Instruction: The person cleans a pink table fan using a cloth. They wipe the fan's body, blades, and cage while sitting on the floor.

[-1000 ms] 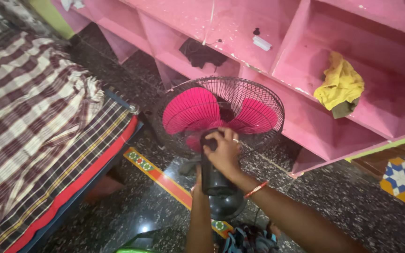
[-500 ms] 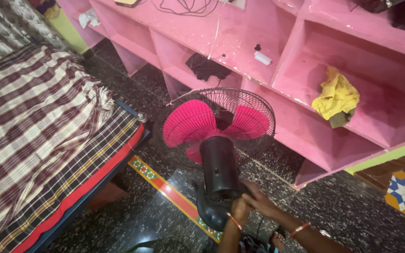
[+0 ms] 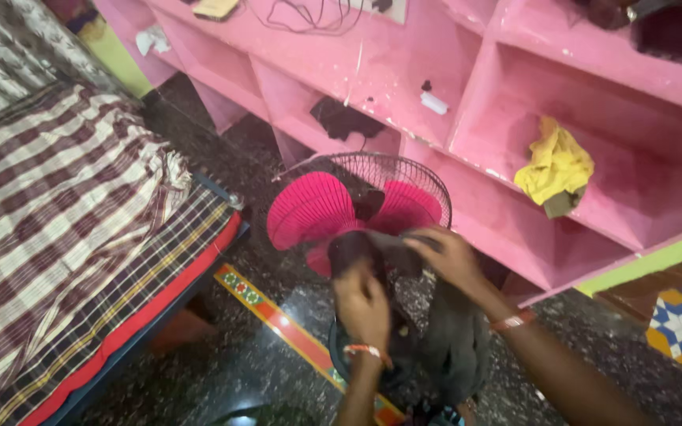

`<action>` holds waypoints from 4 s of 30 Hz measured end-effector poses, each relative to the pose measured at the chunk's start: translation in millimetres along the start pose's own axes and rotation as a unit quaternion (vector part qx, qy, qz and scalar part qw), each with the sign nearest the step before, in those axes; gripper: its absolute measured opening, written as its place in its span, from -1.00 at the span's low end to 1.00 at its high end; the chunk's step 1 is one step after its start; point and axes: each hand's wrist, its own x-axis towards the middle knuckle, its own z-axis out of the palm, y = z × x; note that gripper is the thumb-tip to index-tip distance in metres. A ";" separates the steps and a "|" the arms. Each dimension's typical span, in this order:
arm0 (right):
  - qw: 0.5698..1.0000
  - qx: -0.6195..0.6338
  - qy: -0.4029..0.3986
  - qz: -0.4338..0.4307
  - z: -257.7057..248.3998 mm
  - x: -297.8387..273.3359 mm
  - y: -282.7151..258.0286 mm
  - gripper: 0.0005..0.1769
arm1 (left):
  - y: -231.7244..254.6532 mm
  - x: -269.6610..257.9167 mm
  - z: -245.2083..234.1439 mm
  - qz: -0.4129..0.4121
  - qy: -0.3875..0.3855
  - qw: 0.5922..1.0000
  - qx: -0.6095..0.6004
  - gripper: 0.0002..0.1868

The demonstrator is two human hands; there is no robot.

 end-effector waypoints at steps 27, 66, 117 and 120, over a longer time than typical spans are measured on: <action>0.985 -0.074 -0.037 -0.150 96.6 0.6 -47.8 -0.50 | 4.7 40.6 -14.2 -0.168 0.044 0.977 0.124 -0.49; 0.930 -0.246 0.088 -0.258 71.2 30.9 3.7 -0.37 | 9.4 45.6 19.0 -0.051 0.127 0.964 0.228 -0.61; 0.888 -0.019 0.440 0.132 78.2 68.9 86.8 -0.57 | 11.6 39.1 24.0 -0.063 0.149 0.954 0.254 -0.61; 0.897 -0.060 0.429 0.086 125.7 39.9 73.2 -0.50 | 6.3 40.0 26.0 -0.064 0.152 0.951 0.260 -0.60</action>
